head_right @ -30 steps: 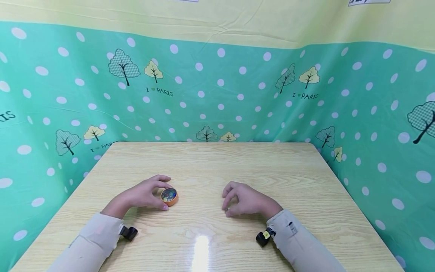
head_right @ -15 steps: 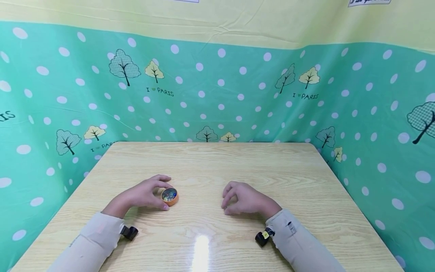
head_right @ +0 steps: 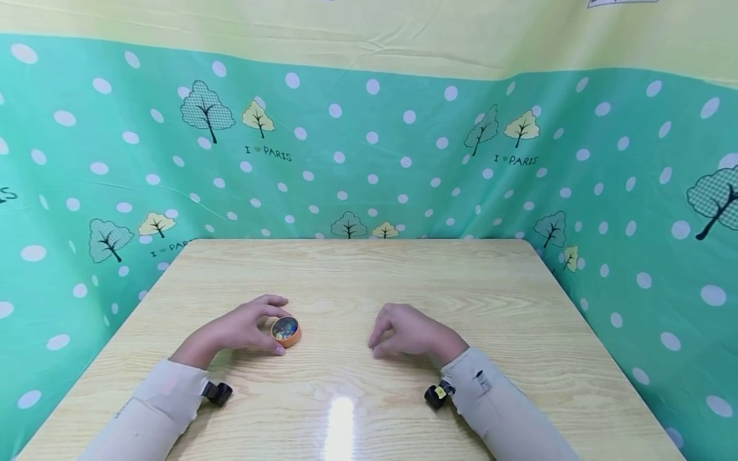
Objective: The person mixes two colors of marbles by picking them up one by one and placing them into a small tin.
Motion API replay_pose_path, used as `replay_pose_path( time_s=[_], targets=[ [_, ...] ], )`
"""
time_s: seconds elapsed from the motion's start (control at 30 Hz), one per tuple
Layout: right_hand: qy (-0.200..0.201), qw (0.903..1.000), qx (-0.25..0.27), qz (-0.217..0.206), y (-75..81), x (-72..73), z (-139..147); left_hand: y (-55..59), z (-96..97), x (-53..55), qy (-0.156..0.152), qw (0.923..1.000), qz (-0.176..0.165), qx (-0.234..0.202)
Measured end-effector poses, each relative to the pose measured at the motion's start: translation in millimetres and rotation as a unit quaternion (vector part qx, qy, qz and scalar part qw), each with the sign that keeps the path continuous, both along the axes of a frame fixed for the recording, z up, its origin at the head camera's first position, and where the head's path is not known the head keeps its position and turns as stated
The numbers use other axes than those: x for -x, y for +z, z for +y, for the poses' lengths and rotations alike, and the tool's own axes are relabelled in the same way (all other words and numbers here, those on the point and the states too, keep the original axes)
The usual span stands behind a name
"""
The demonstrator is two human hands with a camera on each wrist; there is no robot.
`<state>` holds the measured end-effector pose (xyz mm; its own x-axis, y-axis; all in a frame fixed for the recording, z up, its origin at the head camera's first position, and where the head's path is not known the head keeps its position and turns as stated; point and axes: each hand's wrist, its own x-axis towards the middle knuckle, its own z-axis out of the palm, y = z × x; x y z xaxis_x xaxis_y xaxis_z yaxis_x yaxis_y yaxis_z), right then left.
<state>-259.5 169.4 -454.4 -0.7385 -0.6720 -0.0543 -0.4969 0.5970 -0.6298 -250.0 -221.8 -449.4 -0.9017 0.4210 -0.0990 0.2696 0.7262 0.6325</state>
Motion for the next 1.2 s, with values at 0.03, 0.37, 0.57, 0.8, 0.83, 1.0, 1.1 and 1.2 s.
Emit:
replay_pose_path(
  time_s=[0.03, 0.37, 0.57, 0.8, 0.83, 1.0, 1.1, 1.2],
  targets=[
    [0.000, 1.0000, -0.001, 0.001, 0.6, 0.2, -0.7, 0.4, 0.0, -0.2, 0.000, 1.0000, 0.000, -0.001],
    [-0.018, 0.9998, 0.000, 0.008, -0.5, 2.7, -9.8, -0.4, -0.7, 0.1, 0.003, 1.0000, -0.007, -0.004],
    [-0.024, 0.9992, -0.006, 0.032, 3.5, 2.1, -16.0, -0.6, -0.5, 0.6, 0.003, 1.0000, -0.007, -0.004],
    [-0.020, 0.9981, -0.010, 0.057, 3.6, 5.6, -27.4, -0.8, -0.9, 1.2, -0.001, 1.0000, -0.002, -0.002],
    [-0.018, 0.9978, -0.012, 0.062, 3.7, 6.1, -29.8, -1.1, -0.8, 1.5, 0.000, 1.0000, -0.001, -0.001],
    [-0.006, 0.9965, -0.017, 0.081, 6.6, 8.3, -43.6, -1.6, 0.3, 1.4, -0.001, 1.0000, 0.002, 0.001],
    [0.000, 0.9965, -0.019, 0.081, 9.5, 8.8, -51.7, -1.4, 0.5, 1.0, 0.000, 1.0000, 0.001, 0.001],
    [0.004, 0.9966, -0.022, 0.080, 12.7, 8.8, -58.3, -0.8, 0.5, 0.4, 0.000, 1.0000, 0.001, 0.001]
  ],
)
